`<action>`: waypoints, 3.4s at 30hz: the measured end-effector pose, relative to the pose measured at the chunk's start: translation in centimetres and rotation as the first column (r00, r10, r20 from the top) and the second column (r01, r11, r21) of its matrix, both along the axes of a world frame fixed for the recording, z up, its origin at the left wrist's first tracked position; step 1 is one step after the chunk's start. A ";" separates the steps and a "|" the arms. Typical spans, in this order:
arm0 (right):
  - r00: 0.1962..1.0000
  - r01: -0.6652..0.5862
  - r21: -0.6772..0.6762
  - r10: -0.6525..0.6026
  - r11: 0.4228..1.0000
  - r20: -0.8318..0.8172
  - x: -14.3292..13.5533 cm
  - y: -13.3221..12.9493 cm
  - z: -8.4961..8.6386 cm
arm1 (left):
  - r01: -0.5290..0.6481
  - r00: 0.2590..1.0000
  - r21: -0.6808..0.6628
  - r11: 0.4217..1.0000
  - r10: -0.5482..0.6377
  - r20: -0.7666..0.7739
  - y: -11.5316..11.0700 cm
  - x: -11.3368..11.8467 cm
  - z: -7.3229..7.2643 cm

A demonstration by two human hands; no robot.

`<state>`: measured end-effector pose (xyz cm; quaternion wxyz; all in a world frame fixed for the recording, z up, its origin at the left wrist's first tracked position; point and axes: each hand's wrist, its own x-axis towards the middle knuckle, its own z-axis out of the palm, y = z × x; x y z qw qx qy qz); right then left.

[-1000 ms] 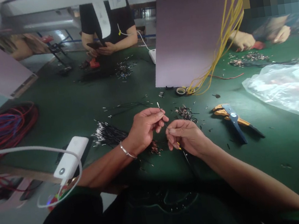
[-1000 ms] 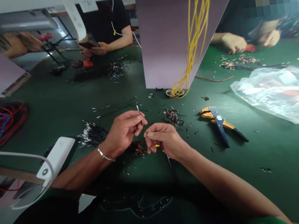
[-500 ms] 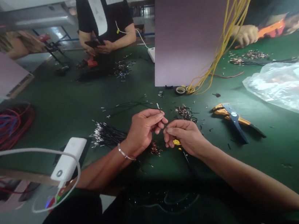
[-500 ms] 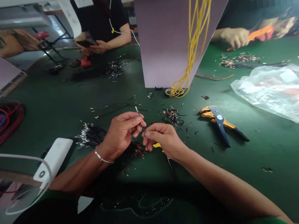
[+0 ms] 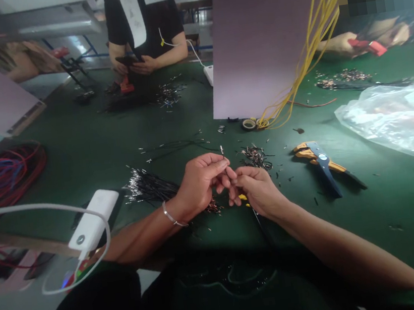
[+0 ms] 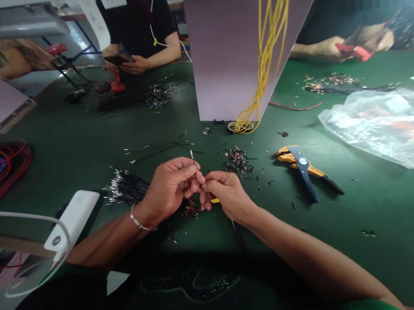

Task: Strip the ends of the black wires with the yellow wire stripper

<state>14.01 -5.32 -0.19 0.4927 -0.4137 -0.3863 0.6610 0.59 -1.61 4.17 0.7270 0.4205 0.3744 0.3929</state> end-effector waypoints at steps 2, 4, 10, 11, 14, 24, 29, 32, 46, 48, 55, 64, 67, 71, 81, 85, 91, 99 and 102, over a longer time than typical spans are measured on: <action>0.998 0.011 0.016 -0.012 1.000 0.055 0.0 -0.1 -0.1 | 0.019 1.000 -0.030 0.999 -0.019 0.007 -0.2 0.0 -0.1; 0.983 0.024 0.065 -0.036 0.998 0.180 0.1 -0.2 0.0 | 0.051 0.999 -0.086 0.995 -0.049 0.025 -0.4 0.0 -0.2; 0.683 -0.044 0.546 -0.374 0.836 0.628 0.4 -0.7 0.6 | 0.109 0.993 -0.227 0.968 -0.098 0.059 -1.2 0.0 0.3; 0.643 -0.077 0.594 -0.415 0.801 0.644 0.5 -0.7 0.6 | 0.112 0.993 -0.230 0.967 -0.099 0.067 -1.3 0.0 0.3; 0.586 -0.132 0.642 -0.462 0.756 0.665 0.6 -0.6 0.4 | 0.119 0.992 -0.229 0.966 -0.105 0.075 -1.4 0.0 0.2; 0.553 -0.150 0.703 -0.530 0.696 0.643 0.5 -0.5 0.2 | 0.128 0.989 -0.286 0.950 -0.101 0.109 -1.1 0.2 -0.1; 0.555 -0.136 0.703 -0.534 0.698 0.637 1.0 0.0 -0.3 | 0.133 0.988 -0.317 0.939 -0.100 0.118 -1.4 0.0 0.2; 0.496 0.076 0.647 -0.592 0.758 0.635 2.5 1.0 -0.2 | 0.174 0.983 -0.305 0.936 -0.145 0.113 -1.8 -0.5 0.9; 0.964 0.054 0.189 -0.101 0.981 0.248 1.9 0.8 0.4 | 0.069 0.976 -0.288 0.955 -0.005 0.217 1.1 -1.4 0.7; 0.975 0.061 0.154 -0.092 0.986 0.204 1.8 0.7 0.4 | 0.084 0.974 -0.302 0.950 -0.015 0.225 1.0 -1.4 0.7; 0.981 0.042 0.171 -0.073 0.984 0.180 1.6 0.6 0.3 | 0.107 0.971 -0.350 0.931 -0.021 0.239 1.1 -1.3 0.3; 0.979 0.009 0.185 -0.046 0.983 0.200 1.1 0.2 0.2 | 0.119 0.965 -0.343 0.932 -0.027 0.261 1.0 -1.2 0.2; 0.974 0.009 0.210 -0.056 0.978 0.221 1.0 0.0 0.3 | 0.111 0.969 -0.335 0.936 -0.027 0.247 1.1 -1.2 0.0; 0.989 -0.038 0.203 0.008 0.978 0.148 1.0 -0.2 0.4 | 0.054 0.977 -0.283 0.958 0.008 0.214 1.3 -1.2 -0.2; 0.993 -0.087 0.063 0.091 0.994 -0.075 0.6 -0.3 0.6 | -0.065 0.989 -0.104 0.993 0.078 0.129 1.1 -1.0 0.0; 0.994 -0.062 0.020 0.064 0.998 -0.090 0.5 -0.2 1.0 | -0.061 0.988 -0.065 0.996 0.069 0.138 1.1 -0.9 -0.2; 0.993 -0.031 0.000 0.031 1.000 -0.112 0.4 -0.1 0.9 | 0.005 0.991 -0.025 1.000 -0.002 0.135 1.0 -1.0 -0.4; 0.994 -0.020 0.007 0.021 1.000 -0.109 0.4 -0.1 1.0 | 0.018 0.995 -0.026 0.999 -0.015 0.103 0.9 -0.9 -0.2; 0.995 -0.027 0.006 0.027 1.000 -0.100 0.5 -0.1 1.0 | -0.009 0.995 -0.031 0.999 0.012 0.096 1.0 -0.9 -0.2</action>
